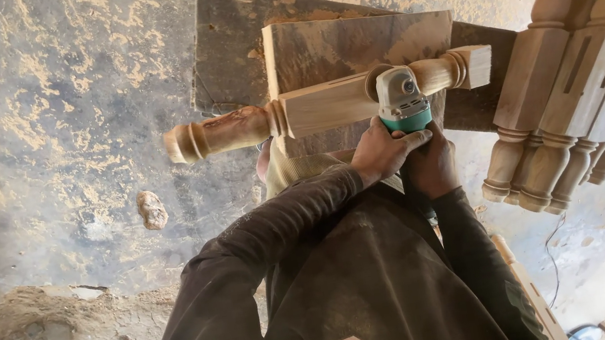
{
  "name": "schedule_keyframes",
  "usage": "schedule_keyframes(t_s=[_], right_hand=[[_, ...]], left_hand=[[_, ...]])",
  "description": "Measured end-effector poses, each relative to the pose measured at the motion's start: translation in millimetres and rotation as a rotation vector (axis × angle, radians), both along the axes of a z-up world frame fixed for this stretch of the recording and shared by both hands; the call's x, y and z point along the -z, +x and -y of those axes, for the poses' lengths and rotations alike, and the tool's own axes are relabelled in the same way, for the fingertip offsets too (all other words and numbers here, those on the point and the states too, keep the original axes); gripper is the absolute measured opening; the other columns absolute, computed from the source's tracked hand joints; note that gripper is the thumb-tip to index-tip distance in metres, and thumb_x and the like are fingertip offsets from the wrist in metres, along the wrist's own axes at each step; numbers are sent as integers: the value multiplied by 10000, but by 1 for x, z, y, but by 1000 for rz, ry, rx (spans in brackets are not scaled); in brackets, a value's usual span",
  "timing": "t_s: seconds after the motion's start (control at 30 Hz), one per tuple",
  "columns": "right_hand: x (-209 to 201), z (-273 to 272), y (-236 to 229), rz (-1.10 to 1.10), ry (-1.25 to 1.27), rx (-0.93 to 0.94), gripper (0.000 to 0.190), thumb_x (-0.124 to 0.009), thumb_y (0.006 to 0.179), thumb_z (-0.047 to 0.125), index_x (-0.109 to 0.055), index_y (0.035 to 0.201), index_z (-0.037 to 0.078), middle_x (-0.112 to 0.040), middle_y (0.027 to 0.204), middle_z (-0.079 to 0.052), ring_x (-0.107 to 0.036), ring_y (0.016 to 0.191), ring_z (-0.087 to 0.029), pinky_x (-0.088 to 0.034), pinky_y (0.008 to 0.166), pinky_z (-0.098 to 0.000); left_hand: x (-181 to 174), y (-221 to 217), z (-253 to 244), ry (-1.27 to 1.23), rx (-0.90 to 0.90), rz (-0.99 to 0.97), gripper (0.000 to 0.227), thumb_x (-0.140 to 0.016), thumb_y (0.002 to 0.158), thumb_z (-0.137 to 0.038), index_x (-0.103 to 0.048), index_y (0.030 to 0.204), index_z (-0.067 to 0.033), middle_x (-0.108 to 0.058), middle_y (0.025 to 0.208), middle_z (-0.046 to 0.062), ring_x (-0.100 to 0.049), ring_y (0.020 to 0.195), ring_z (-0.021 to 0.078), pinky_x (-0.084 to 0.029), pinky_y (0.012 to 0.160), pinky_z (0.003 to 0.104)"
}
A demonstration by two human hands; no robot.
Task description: Use a power sander/grinder to smooth the surface of a turned wooden table leg.
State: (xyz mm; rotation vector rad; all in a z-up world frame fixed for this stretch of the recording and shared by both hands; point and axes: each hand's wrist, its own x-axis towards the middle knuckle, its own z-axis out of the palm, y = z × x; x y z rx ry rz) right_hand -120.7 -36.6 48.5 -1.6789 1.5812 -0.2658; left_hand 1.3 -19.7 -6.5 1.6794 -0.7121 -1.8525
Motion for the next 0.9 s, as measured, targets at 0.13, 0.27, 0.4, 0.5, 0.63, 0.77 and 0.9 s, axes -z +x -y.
schedule_keyframes(t_s=[0.13,0.27,0.4,0.5,0.63,0.77,0.9], right_hand=[[9,-10,11,20,-10,-40,175,-690,965,176,-691,1125,107,-783,1002,-150,-781,955,-305,-599,760,-408],[10,-20,29,14,10,-55,204,-704,945,197,-694,1130,110,-776,997,-157,-776,944,-317,-592,759,-417],[-1,-30,53,28,5,-114,244,-702,946,214,-697,1162,101,-778,1005,-175,-770,947,-342,-593,765,-432],[-1,-37,64,4,-19,-144,370,-777,921,270,-639,1181,46,-755,971,-212,-752,926,-379,-586,723,-442],[4,-43,70,-1,-16,-181,416,-800,903,305,-633,1173,35,-755,968,-218,-758,912,-387,-595,706,-436],[-2,-43,78,22,0,-233,471,-819,870,299,-636,1212,32,-752,964,-222,-756,917,-391,-593,711,-442],[-4,-43,70,49,-32,-255,527,-826,860,268,-624,1276,16,-744,1016,-231,-746,957,-392,-592,741,-436]], left_hand=[[3,16,-14,-66,-22,31,1040,-765,744,-642,-440,1356,134,-621,1314,286,-619,1237,403,-504,1013,421],[-7,41,-28,-23,-70,-8,996,-785,731,-599,-451,1339,116,-668,1275,261,-652,1221,368,-514,1021,400],[-7,59,-44,-45,-140,-49,904,-814,731,-526,-494,1344,56,-694,1273,221,-658,1222,334,-502,1038,387],[-10,72,-56,-24,-143,-57,884,-824,743,-515,-495,1345,41,-693,1280,203,-672,1212,311,-514,1037,374],[-16,85,-70,-19,-157,-102,843,-815,754,-513,-526,1329,31,-713,1269,185,-690,1202,287,-523,1042,364],[-7,83,-81,-14,-272,-215,750,-833,798,-400,-517,1330,24,-699,1263,169,-677,1184,254,-540,1027,370],[-2,78,-84,-97,-256,-310,621,-825,847,-330,-635,1293,58,-745,1233,178,-713,1144,232,-571,1009,364]])
